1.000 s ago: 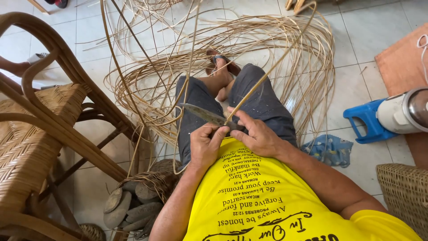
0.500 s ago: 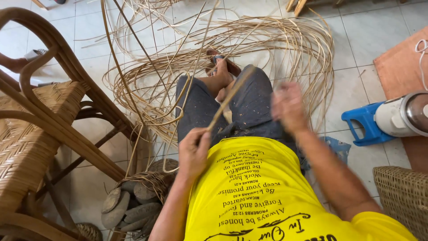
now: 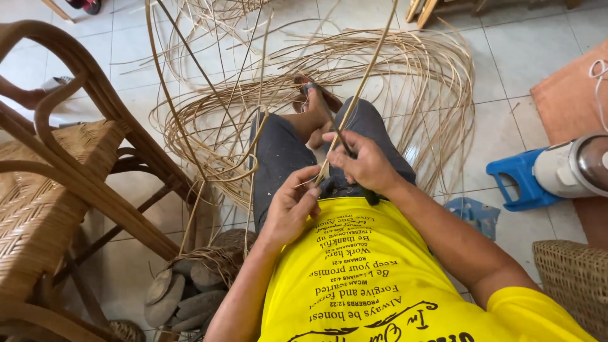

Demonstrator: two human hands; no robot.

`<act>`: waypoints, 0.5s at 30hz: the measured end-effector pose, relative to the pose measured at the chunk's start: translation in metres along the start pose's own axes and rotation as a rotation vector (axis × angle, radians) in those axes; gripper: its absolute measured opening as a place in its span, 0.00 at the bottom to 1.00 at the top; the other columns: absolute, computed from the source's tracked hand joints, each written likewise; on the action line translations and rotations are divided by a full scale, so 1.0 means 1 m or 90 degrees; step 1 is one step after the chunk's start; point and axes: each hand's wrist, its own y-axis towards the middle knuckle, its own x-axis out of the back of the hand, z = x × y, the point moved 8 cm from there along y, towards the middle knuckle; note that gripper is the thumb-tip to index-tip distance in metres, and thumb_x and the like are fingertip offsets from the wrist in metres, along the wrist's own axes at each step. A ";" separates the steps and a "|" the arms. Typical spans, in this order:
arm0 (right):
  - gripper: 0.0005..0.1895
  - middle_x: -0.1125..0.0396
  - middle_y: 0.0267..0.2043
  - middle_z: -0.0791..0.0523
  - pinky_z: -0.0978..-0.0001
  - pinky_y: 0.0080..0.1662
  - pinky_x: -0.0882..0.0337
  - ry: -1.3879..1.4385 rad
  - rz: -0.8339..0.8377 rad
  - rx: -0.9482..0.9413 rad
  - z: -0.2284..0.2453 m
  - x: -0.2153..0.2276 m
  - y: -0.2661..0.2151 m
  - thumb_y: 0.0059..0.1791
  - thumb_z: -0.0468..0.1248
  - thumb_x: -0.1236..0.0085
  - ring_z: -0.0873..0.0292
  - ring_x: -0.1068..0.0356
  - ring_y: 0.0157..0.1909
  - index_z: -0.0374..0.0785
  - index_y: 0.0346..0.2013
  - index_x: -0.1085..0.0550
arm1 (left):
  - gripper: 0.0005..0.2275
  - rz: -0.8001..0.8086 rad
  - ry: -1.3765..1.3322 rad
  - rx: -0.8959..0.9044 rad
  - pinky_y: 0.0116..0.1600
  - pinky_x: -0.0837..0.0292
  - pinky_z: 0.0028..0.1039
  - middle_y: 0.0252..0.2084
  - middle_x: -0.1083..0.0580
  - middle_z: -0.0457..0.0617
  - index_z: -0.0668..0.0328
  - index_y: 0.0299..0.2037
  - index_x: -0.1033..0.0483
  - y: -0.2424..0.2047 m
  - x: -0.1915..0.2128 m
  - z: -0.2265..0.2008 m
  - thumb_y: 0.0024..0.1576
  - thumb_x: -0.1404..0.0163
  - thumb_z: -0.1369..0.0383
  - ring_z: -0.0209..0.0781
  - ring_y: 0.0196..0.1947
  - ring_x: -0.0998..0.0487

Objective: Splitting bamboo strips into thinner pieces using a hand knife for weaving or craft work.

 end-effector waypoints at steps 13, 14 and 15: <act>0.17 0.27 0.23 0.48 0.78 0.18 0.37 0.162 0.072 -0.021 0.003 -0.023 -0.006 0.51 0.31 0.39 0.67 0.36 0.12 0.26 0.52 0.28 | 0.03 0.013 0.600 -0.561 0.32 0.30 0.33 0.30 0.28 0.49 0.62 0.40 0.25 0.033 -0.012 -0.144 0.58 0.50 0.76 0.43 0.26 0.29; 0.17 0.27 0.23 0.48 0.78 0.18 0.37 0.161 0.069 -0.015 0.003 -0.021 -0.006 0.51 0.31 0.39 0.67 0.36 0.12 0.26 0.52 0.28 | 0.03 0.016 0.600 -0.568 0.32 0.30 0.33 0.30 0.28 0.49 0.62 0.40 0.25 0.053 0.008 -0.127 0.58 0.50 0.76 0.43 0.26 0.29; 0.16 0.26 0.25 0.47 0.78 0.18 0.36 0.166 0.089 -0.017 0.001 -0.023 -0.007 0.51 0.31 0.40 0.67 0.35 0.13 0.27 0.52 0.27 | 0.02 -0.144 0.564 -0.494 0.32 0.30 0.33 0.27 0.29 0.47 0.55 0.39 0.22 0.079 0.049 -0.113 0.61 0.46 0.69 0.43 0.25 0.27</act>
